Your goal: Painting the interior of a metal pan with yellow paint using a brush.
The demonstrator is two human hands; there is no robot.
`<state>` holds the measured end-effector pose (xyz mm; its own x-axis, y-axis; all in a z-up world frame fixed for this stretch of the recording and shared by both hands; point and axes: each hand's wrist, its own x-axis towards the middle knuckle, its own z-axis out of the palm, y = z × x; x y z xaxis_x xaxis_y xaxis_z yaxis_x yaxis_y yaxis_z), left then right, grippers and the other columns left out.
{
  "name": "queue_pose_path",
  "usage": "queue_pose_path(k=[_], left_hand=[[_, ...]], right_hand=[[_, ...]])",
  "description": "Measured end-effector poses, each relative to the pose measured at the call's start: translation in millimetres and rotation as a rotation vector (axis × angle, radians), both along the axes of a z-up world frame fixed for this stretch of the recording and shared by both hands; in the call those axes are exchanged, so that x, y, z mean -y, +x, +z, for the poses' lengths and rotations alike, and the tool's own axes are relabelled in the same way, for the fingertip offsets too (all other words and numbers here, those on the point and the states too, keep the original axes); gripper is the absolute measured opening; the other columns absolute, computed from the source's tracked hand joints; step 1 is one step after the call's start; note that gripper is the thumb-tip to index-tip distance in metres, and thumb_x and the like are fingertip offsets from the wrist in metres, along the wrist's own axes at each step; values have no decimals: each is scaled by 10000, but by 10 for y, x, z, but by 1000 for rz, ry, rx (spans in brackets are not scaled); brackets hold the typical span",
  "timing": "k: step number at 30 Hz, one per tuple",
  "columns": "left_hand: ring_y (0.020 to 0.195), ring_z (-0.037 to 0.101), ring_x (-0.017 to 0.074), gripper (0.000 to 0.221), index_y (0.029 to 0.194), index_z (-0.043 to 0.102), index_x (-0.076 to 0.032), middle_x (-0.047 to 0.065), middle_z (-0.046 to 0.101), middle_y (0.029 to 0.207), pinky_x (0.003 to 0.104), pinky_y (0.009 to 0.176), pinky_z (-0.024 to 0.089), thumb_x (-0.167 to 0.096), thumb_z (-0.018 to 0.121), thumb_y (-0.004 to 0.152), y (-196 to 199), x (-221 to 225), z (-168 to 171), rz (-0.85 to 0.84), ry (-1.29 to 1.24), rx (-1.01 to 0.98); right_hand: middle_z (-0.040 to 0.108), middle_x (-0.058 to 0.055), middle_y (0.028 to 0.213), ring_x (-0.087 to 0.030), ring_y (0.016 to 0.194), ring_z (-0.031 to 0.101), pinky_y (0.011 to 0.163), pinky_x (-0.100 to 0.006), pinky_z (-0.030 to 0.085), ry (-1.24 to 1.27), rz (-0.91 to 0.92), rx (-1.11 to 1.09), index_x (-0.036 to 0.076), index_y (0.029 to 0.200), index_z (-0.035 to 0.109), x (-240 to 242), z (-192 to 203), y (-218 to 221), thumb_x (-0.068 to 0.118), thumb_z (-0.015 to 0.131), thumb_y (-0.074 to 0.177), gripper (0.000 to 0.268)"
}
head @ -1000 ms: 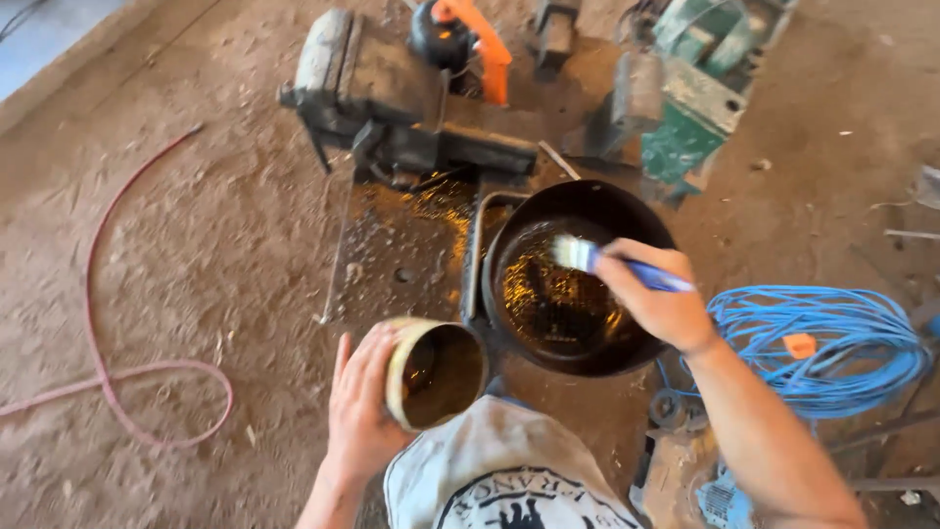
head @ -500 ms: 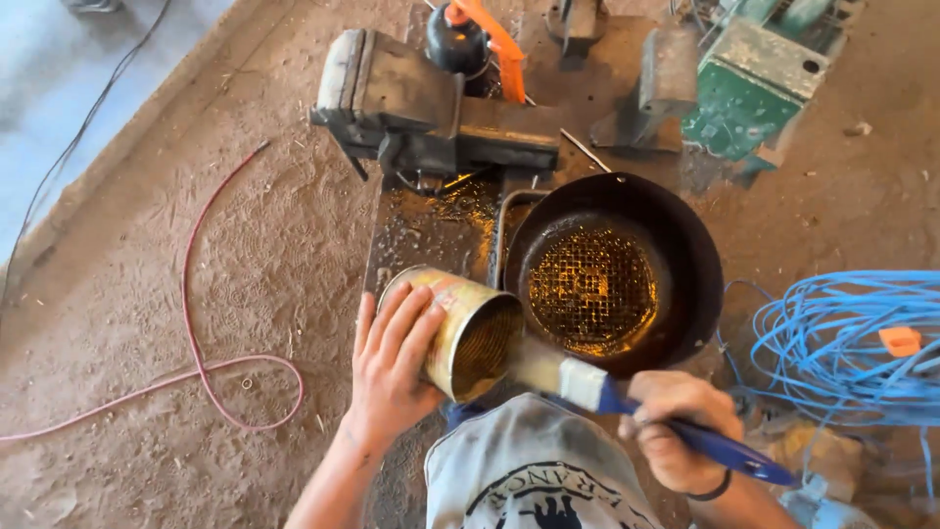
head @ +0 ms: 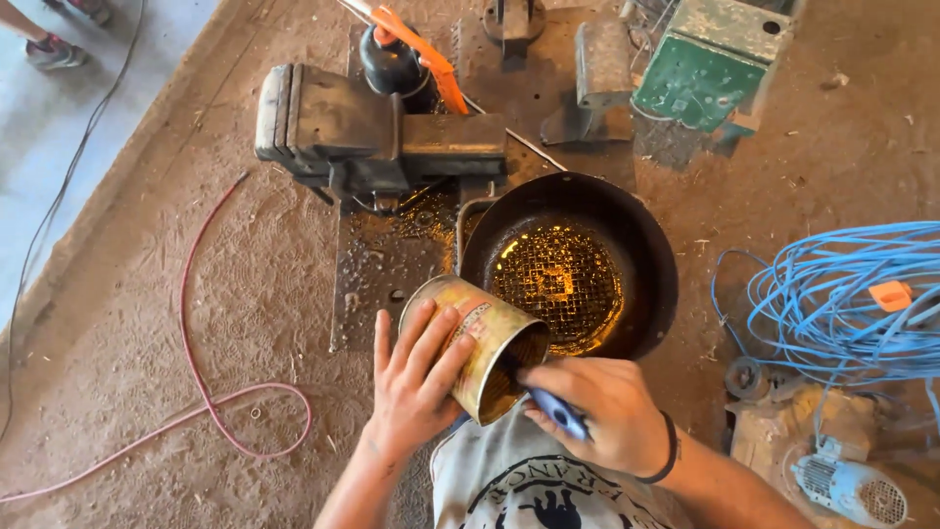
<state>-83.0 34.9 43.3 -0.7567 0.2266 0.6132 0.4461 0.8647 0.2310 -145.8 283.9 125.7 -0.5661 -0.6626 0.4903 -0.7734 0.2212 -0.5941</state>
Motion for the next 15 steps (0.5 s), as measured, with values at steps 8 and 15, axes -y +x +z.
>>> queue_pose_path(k=[8, 15], left_hand=[[1428, 523, 446, 520, 1495, 420, -198, 154, 536, 1513, 724, 1242, 198, -460, 532, 1060, -32, -132, -44, 15, 39, -54], [1411, 538, 464, 456, 1464, 456, -203, 155, 552, 1494, 718, 1240, 182, -420, 501, 1065, -25, -129, -29, 10, 39, -46]], right_hand=[[660, -22, 789, -151, 582, 632, 539, -301, 522, -35, -28, -37, 117, 962, 617, 24, 35, 26, 264, 670, 945, 157], [639, -25, 782, -104, 546, 575, 483, -277, 506, -16, -74, -203, 147, 959, 572, -16, -98, -51, 274, 670, 950, 161]])
